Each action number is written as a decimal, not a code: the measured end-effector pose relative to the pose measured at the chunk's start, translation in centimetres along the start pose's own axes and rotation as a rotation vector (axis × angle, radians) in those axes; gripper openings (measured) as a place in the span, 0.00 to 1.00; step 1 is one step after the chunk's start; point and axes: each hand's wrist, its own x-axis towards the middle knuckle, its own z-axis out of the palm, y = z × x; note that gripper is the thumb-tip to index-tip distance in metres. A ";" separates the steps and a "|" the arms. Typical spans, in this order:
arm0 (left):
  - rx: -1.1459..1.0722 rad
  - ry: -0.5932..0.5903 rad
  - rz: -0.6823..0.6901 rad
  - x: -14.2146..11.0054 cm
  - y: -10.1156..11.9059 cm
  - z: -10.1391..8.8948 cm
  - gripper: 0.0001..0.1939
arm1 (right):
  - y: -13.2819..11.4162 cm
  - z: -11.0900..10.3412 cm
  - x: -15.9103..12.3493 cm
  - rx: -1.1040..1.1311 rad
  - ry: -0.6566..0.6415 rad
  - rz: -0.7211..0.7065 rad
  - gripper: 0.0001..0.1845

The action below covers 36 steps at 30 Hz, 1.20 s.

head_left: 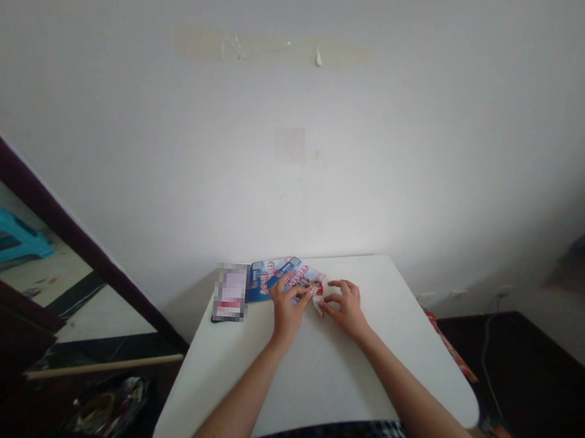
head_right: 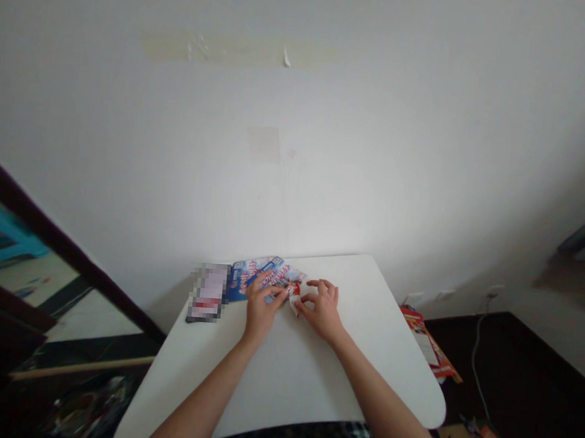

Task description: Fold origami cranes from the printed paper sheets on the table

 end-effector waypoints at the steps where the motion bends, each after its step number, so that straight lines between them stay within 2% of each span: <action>1: 0.003 -0.002 -0.002 0.0 -0.1 0.1 0.11 | 0.2 0.1 0.0 0.012 0.007 -0.001 0.09; 7: 0.045 -0.026 0.005 0.0 -1.2 0.3 0.08 | 1.6 -0.1 0.5 0.086 0.049 0.033 0.11; 12: 0.124 -0.076 0.026 0.4 -2.2 0.0 0.11 | 2.5 -0.6 0.8 0.112 0.038 0.046 0.14; 19: 0.193 -0.102 0.070 0.6 -2.7 0.4 0.13 | 3.4 -0.9 0.8 0.138 -0.076 -0.019 0.14; 23: 0.217 -0.162 0.078 0.4 -2.9 0.8 0.12 | 3.5 -1.4 0.9 0.184 -0.179 -0.041 0.15; 27: 0.247 -0.244 0.051 0.5 -2.8 0.8 0.14 | 3.2 -2.3 1.1 0.231 -0.275 -0.020 0.16; 31: 0.276 -0.265 0.002 0.8 -2.2 0.3 0.15 | 3.0 -2.7 1.2 0.264 -0.325 -0.005 0.14; 36: 0.273 -0.333 -0.051 0.8 -1.1 -0.1 0.11 | 2.9 -2.8 1.1 0.288 -0.359 -0.017 0.13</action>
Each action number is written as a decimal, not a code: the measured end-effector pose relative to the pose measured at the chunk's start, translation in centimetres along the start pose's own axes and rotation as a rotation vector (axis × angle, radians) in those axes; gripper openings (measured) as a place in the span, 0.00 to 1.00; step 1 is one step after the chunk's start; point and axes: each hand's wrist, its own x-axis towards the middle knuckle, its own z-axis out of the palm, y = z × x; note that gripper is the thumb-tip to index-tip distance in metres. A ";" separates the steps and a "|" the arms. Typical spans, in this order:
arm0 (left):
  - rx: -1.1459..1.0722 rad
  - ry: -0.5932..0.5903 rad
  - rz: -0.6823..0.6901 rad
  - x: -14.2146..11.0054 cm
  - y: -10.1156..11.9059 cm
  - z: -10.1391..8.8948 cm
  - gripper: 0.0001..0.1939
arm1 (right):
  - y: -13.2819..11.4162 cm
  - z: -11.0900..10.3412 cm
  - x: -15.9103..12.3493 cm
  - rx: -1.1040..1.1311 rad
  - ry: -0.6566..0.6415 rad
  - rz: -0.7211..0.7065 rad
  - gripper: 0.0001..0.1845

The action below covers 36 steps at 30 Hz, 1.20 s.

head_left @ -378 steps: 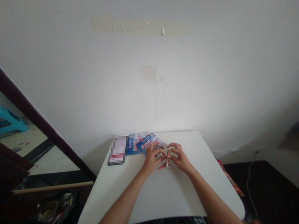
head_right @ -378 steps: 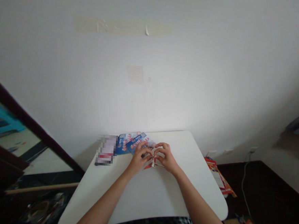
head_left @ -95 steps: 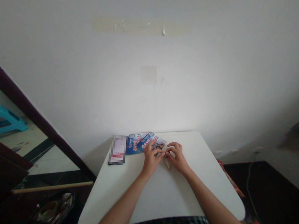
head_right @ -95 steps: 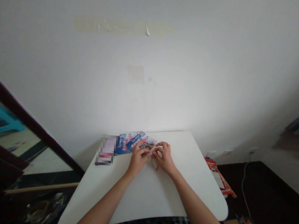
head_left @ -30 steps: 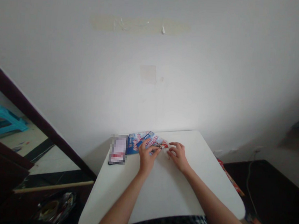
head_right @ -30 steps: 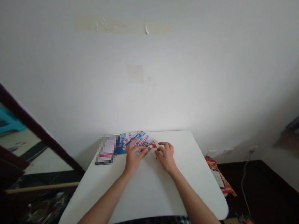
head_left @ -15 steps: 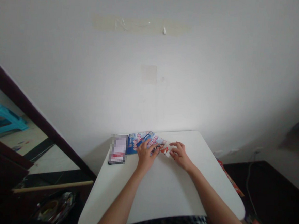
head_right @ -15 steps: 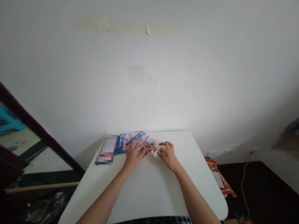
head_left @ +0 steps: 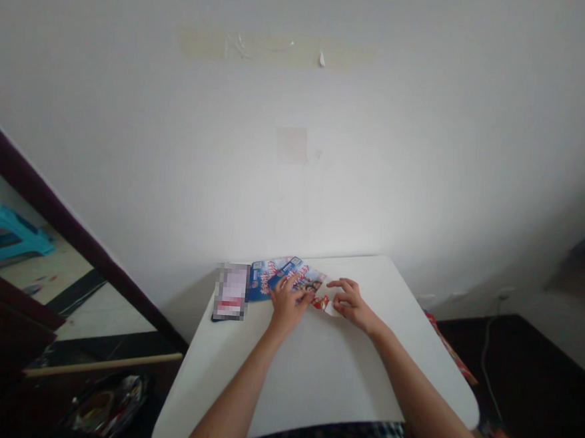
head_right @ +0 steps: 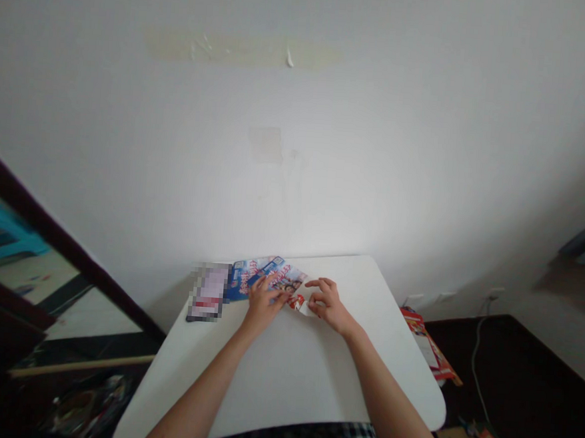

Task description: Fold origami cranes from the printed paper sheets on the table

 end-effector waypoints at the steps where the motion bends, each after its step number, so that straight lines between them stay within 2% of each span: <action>1: -0.004 -0.018 -0.001 -0.1 0.1 0.0 0.09 | 0.0 0.0 0.0 -0.002 0.001 -0.009 0.13; 5: -0.046 -0.005 0.024 -0.3 0.3 0.1 0.02 | 0.0 0.1 0.0 -0.026 0.012 -0.045 0.14; 9: -0.110 0.057 0.038 -0.3 0.3 0.0 0.05 | 0.2 0.4 0.0 -0.014 0.080 -0.035 0.14; 13: -0.150 0.060 0.009 -0.2 0.6 -0.2 0.07 | 0.4 0.9 0.2 0.020 0.163 -0.028 0.14; 16: -0.137 0.017 -0.019 -0.2 0.8 -0.2 0.07 | 0.4 1.1 0.3 0.055 0.193 -0.014 0.16; 23: -0.115 -0.139 -0.043 -0.3 1.3 -0.5 0.05 | 0.4 1.1 0.4 0.083 0.155 0.035 0.15; 29: -0.112 -0.156 -0.084 -0.3 1.5 -0.8 0.09 | 0.5 1.9 0.5 0.047 0.189 0.017 0.17; 36: -0.106 -0.217 -0.088 -0.1 1.1 -0.2 0.07 | 0.2 2.0 0.5 0.046 0.189 0.027 0.22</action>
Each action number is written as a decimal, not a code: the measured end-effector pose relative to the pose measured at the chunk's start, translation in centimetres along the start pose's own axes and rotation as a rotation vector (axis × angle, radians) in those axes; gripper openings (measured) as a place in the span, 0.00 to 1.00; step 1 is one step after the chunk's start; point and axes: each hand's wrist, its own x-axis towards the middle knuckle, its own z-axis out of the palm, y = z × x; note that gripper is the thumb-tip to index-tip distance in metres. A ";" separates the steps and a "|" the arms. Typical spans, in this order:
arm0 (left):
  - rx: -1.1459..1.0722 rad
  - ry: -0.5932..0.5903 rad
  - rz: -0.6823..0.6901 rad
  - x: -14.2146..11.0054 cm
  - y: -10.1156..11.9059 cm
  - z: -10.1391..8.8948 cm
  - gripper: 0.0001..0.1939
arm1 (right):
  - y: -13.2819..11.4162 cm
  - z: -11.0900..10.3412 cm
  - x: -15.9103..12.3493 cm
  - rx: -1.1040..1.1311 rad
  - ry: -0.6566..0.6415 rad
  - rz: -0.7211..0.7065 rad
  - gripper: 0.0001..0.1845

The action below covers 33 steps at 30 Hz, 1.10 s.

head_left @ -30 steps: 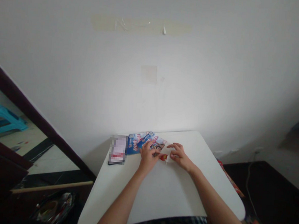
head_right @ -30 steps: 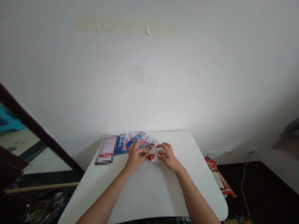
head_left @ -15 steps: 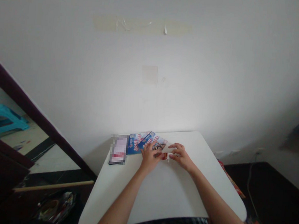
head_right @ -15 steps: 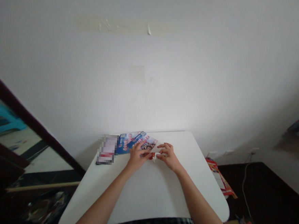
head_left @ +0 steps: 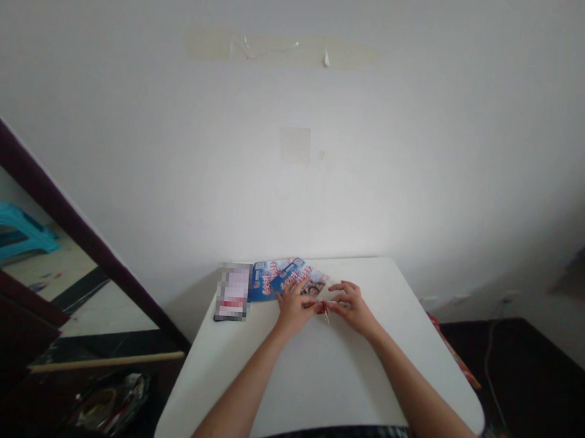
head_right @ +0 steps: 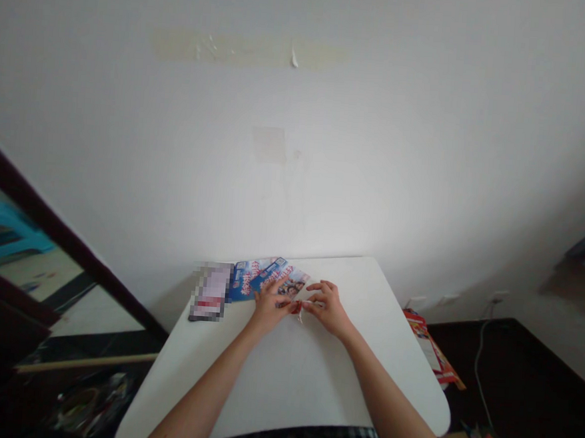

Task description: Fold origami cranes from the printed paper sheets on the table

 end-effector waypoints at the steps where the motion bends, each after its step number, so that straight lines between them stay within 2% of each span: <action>1: -0.007 -0.007 0.003 0.0 0.0 0.0 0.07 | 0.0 0.0 0.0 0.002 -0.003 0.004 0.22; 8: -0.049 0.023 0.010 0.1 0.0 0.1 0.11 | 0.2 0.2 0.1 0.012 -0.028 0.039 0.22; 12: -0.042 -0.011 -0.018 0.1 0.2 -0.1 0.12 | 0.2 0.3 0.1 -0.017 -0.027 0.043 0.18; 18: -0.023 -0.046 -0.022 0.0 0.4 -0.5 0.11 | 0.0 0.2 0.1 -0.059 -0.096 0.032 0.16; 33: -0.003 -0.106 0.034 0.1 0.1 -1.0 0.06 | -0.9 -1.0 0.2 -0.019 -0.245 0.108 0.09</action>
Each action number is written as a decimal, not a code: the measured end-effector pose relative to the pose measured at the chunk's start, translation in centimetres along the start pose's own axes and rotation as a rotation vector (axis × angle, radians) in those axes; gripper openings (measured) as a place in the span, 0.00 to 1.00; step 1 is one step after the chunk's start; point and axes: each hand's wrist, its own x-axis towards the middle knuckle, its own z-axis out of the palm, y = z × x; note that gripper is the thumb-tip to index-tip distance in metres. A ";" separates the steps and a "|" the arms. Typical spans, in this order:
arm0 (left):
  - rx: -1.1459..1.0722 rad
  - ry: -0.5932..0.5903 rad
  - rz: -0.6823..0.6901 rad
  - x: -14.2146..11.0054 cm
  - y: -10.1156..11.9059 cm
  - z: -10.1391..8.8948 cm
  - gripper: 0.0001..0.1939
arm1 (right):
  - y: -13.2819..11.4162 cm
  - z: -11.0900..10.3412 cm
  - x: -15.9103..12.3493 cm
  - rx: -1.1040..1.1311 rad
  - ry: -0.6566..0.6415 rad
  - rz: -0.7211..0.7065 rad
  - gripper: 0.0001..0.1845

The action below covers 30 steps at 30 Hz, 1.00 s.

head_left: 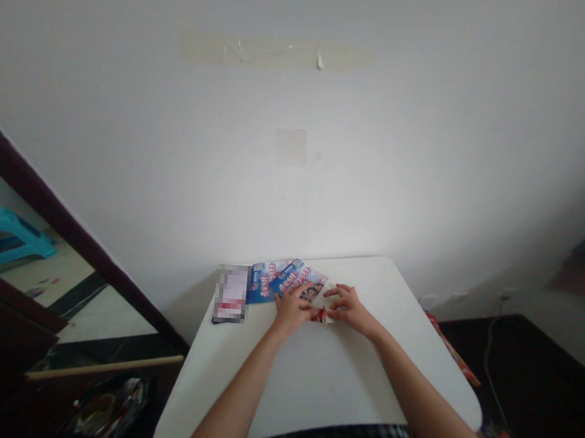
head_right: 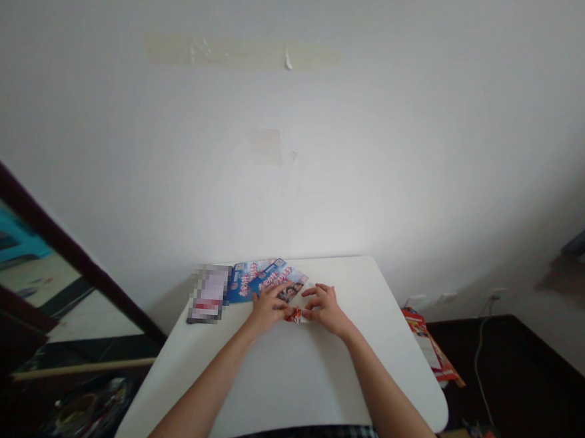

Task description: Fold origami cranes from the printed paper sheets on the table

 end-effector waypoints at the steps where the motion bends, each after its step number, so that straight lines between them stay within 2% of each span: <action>1: -0.005 -0.003 -0.002 0.0 0.1 -0.1 0.07 | 0.0 -0.1 0.0 0.004 0.000 0.000 0.09; 9: -0.021 0.061 -0.015 0.2 0.0 0.0 0.05 | -0.3 -0.5 0.0 0.076 0.058 0.010 0.11; 16: 0.009 0.008 0.042 0.0 -0.2 -0.4 0.04 | -0.6 -0.8 -0.1 0.100 0.029 0.005 0.09; 21: 0.012 0.059 -0.004 0.0 0.0 -0.7 0.06 | -0.5 -0.8 0.3 0.116 0.102 -0.002 0.12; 27: 0.019 0.006 0.041 -0.1 -0.1 -0.8 0.05 | -0.8 -0.9 0.1 0.090 0.011 0.019 0.06; 30: 0.019 -0.006 0.052 -0.1 -0.1 -0.9 0.05 | -0.8 -0.8 0.1 0.082 0.014 0.021 0.05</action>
